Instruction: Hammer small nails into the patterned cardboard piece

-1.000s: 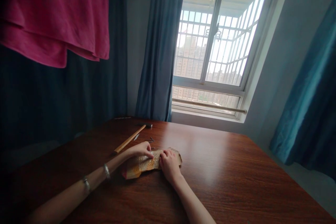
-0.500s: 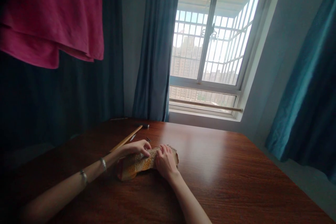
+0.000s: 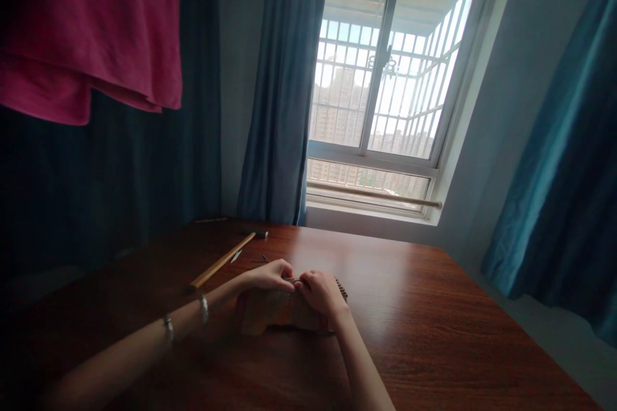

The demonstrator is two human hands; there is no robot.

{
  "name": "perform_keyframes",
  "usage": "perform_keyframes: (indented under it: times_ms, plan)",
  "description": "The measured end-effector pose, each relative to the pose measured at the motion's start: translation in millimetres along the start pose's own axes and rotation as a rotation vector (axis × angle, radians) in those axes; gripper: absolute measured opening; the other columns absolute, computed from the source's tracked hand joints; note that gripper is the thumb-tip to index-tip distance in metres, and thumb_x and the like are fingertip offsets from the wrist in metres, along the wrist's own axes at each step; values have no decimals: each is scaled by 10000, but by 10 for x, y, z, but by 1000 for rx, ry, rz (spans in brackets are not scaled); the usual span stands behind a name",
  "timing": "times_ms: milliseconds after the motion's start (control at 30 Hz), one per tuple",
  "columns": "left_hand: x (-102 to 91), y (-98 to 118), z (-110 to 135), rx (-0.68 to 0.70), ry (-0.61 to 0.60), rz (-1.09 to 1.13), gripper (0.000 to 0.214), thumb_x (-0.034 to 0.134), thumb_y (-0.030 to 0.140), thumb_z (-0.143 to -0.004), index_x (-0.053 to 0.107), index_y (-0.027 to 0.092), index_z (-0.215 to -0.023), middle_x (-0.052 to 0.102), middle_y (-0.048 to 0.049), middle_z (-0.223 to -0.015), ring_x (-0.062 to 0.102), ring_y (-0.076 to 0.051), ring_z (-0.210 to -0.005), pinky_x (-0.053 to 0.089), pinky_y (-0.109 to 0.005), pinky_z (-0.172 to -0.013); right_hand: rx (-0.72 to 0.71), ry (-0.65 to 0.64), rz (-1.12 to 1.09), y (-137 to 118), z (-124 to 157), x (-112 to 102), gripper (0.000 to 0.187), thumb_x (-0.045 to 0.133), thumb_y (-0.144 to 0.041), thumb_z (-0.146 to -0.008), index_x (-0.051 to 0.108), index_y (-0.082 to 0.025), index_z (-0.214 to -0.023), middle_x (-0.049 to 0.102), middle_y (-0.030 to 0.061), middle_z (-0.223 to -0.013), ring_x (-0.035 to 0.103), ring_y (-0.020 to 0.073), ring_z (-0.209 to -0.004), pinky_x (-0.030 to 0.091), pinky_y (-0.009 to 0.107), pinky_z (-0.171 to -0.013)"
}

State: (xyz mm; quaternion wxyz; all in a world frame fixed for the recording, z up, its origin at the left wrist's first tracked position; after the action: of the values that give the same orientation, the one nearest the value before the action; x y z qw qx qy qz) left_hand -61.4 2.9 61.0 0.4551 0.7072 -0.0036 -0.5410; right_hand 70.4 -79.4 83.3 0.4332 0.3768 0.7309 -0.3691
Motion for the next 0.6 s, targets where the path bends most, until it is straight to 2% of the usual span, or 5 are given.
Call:
perform_keyframes:
  times_ms: [233, 333, 467, 600]
  plan:
    - [108, 31, -201, -8, 36, 3, 444, 642, 527, -573, 625, 123, -757, 527, 20, -641, 441, -112, -604, 288, -201, -522, 57, 10, -33, 228, 57, 13, 292, 399, -394, -869, 654, -251, -881, 674, 29, -860, 599, 168, -801, 372, 226, -694]
    - [113, -9, -268, -36, -29, 32, 447, 649, 543, -557, 617, 118, -692, 483, 29, -577, 399, -95, -544, 263, -203, -496, 48, -8, -16, 300, 65, 21, 307, 384, -394, -878, 651, -248, -926, 672, 33, -890, 597, 166, -824, 370, 232, -723]
    - [85, -94, -296, -85, -146, 137, 460, 643, 562, -561, 607, 106, -618, 419, 33, -512, 340, -77, -484, 225, -213, -468, 84, 18, 41, 389, 63, 24, 308, 369, -385, -892, 631, -252, -984, 664, 44, -935, 579, 172, -894, 319, 279, -854]
    - [82, -162, -327, -108, -149, 252, 461, 646, 542, -563, 648, 97, -686, 477, 20, -541, 385, -88, -500, 260, -210, -482, 137, 57, 102, 483, 67, 62, 298, 393, -405, -879, 619, -254, -1000, 644, 62, -942, 548, 189, -944, 293, 298, -880]
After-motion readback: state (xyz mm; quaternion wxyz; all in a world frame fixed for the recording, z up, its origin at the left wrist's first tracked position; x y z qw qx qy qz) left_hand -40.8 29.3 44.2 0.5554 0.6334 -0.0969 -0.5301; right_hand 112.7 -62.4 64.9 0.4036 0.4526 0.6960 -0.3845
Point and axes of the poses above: each hand's wrist, its own z-axis away from the middle knuckle, its own x-axis out of the palm, y = z × x, the point moved 5 cm from there along -z, towards the middle knuckle
